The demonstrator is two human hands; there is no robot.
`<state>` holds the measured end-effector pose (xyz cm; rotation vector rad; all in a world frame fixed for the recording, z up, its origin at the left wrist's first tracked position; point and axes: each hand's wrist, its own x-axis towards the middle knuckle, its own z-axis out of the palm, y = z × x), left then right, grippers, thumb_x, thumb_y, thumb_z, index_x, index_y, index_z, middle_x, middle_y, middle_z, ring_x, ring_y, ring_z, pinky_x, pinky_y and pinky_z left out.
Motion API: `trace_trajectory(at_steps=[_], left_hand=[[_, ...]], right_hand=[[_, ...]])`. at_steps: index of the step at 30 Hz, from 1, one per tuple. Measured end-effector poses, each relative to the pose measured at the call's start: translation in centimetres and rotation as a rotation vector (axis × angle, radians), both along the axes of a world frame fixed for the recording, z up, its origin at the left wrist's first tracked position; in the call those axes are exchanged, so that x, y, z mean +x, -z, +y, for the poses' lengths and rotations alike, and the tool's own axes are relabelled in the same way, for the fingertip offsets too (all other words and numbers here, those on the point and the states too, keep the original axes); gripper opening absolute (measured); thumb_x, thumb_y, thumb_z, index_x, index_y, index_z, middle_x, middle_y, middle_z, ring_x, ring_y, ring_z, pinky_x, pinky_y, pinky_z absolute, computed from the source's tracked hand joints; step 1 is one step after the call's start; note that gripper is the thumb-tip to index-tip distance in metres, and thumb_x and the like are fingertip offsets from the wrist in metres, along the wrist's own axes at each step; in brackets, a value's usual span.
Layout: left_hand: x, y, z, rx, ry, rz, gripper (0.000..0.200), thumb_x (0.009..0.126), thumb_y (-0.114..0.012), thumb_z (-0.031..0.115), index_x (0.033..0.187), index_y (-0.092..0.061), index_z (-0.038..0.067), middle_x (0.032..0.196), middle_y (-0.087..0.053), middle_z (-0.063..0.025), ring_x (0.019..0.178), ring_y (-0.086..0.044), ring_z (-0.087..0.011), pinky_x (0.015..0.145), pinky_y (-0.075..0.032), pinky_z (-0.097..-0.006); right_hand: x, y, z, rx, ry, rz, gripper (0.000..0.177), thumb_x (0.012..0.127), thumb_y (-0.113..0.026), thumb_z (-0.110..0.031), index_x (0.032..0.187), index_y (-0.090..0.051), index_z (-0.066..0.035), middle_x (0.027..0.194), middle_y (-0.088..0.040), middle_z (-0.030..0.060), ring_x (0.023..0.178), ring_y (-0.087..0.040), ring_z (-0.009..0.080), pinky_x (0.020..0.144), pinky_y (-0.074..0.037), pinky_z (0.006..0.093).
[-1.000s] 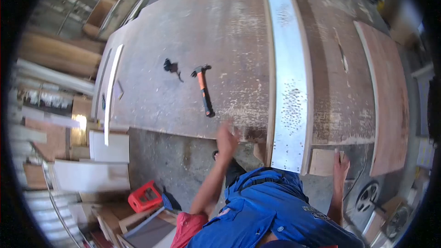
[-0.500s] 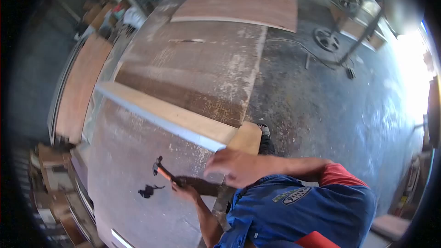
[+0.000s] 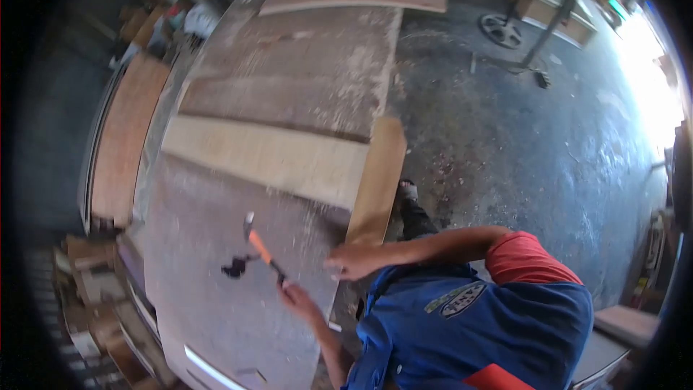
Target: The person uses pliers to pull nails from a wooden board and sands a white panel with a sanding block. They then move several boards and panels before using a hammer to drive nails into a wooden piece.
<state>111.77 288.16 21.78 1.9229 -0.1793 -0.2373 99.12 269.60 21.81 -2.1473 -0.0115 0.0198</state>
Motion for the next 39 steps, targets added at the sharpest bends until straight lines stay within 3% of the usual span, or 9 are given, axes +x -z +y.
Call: trace_trajectory(at_steps=[3,7,9,12,14,17,22,27,39], left_hand=[[-5.2,0.2,-2.4,-0.173,0.122,0.125,0.034,0.099,-0.047,0.017,0.128,-0.049,0.0,0.105,-0.06,-0.0072,0.086,-0.056,-0.0136,0.072,-0.048,-0.0278],[-9.6,-3.5,-8.3,-0.114,0.525,-0.098,0.045,0.092,-0.055,0.013,0.133,-0.043,-0.001,0.122,-0.058,-0.0188,0.111,-0.059,-0.0275,0.094,-0.044,-0.0348],[-9.0,-4.0,-9.5,-0.098,0.581,-0.029,0.048,0.09,-0.058,0.012,0.134,-0.043,0.0,0.12,-0.059,-0.0191,0.11,-0.059,-0.0285,0.094,-0.044,-0.0354],[-9.3,-3.3,-10.4,-0.15,0.604,0.213,0.052,0.086,-0.063,0.011,0.134,-0.045,0.001,0.114,-0.062,-0.019,0.107,-0.061,-0.0289,0.095,-0.044,-0.0362],[-9.0,-2.1,-10.3,0.057,0.67,-0.096,0.044,0.089,-0.061,0.009,0.13,-0.049,0.0,0.116,-0.062,-0.0122,0.104,-0.06,-0.0199,0.087,-0.049,-0.0335],[-8.5,0.9,-9.5,-0.061,0.512,0.084,0.038,0.09,-0.061,0.01,0.126,-0.053,0.0,0.113,-0.062,-0.012,0.099,-0.061,-0.0174,0.083,-0.051,-0.0315],[-7.4,0.0,-10.0,-0.035,0.246,0.327,0.035,0.091,-0.06,0.011,0.124,-0.056,0.002,0.108,-0.064,-0.0089,0.098,-0.06,-0.0163,0.084,-0.05,-0.0321],[-6.3,-0.1,-10.7,0.237,0.26,0.007,0.036,0.089,-0.062,0.015,0.122,-0.057,0.002,0.11,-0.066,-0.0156,0.099,-0.064,-0.0223,0.081,-0.052,-0.0352],[-7.8,1.9,-8.1,0.352,0.164,0.01,0.039,0.087,-0.062,0.012,0.124,-0.055,0.003,0.109,-0.066,-0.0166,0.096,-0.065,-0.0235,0.082,-0.052,-0.0357]], right_hand=[[0.8,-0.8,0.8,0.593,0.295,-0.015,0.045,0.096,-0.052,-0.04,0.123,-0.049,-0.004,0.104,-0.062,0.0141,0.099,-0.061,0.0246,0.087,-0.048,0.0401],[-0.4,-4.9,-0.1,1.007,0.738,0.051,0.026,0.099,-0.05,-0.027,0.114,-0.049,-0.007,0.093,-0.062,0.0051,0.088,-0.061,0.0153,0.08,-0.049,0.0308],[-1.3,-2.0,-2.8,0.649,0.766,-0.082,0.021,0.099,-0.05,-0.027,0.097,-0.048,-0.006,0.084,-0.058,0.0025,0.077,-0.058,0.0115,0.069,-0.048,0.0301],[-2.9,-0.3,-7.9,0.709,0.813,0.093,0.016,0.096,-0.054,-0.021,0.096,-0.048,-0.005,0.071,-0.055,0.0046,0.065,-0.057,0.0145,0.062,-0.047,0.0313],[-3.3,-0.6,-11.1,0.124,0.844,0.052,0.017,0.092,-0.056,-0.017,0.1,-0.047,-0.006,0.065,-0.055,0.0111,0.059,-0.06,0.0241,0.057,-0.048,0.0369],[-1.7,-2.8,-14.7,-0.178,0.811,-0.029,0.026,0.089,-0.058,-0.016,0.11,-0.046,-0.006,0.069,-0.057,0.0189,0.063,-0.062,0.0366,0.057,-0.048,0.0433],[3.6,-3.3,-17.7,-0.015,0.611,-0.021,0.033,0.092,-0.057,-0.016,0.121,-0.044,-0.006,0.072,-0.058,0.0227,0.066,-0.06,0.0423,0.057,-0.044,0.0461],[7.5,-0.5,-18.2,-0.089,0.508,-0.094,0.037,0.093,-0.054,-0.017,0.126,-0.042,-0.006,0.08,-0.062,0.0276,0.076,-0.061,0.0458,0.062,-0.046,0.0522],[8.2,0.4,-20.4,-0.23,0.383,0.256,0.039,0.094,-0.05,-0.026,0.131,-0.043,-0.015,0.09,-0.064,0.0256,0.083,-0.063,0.0444,0.07,-0.049,0.053]])
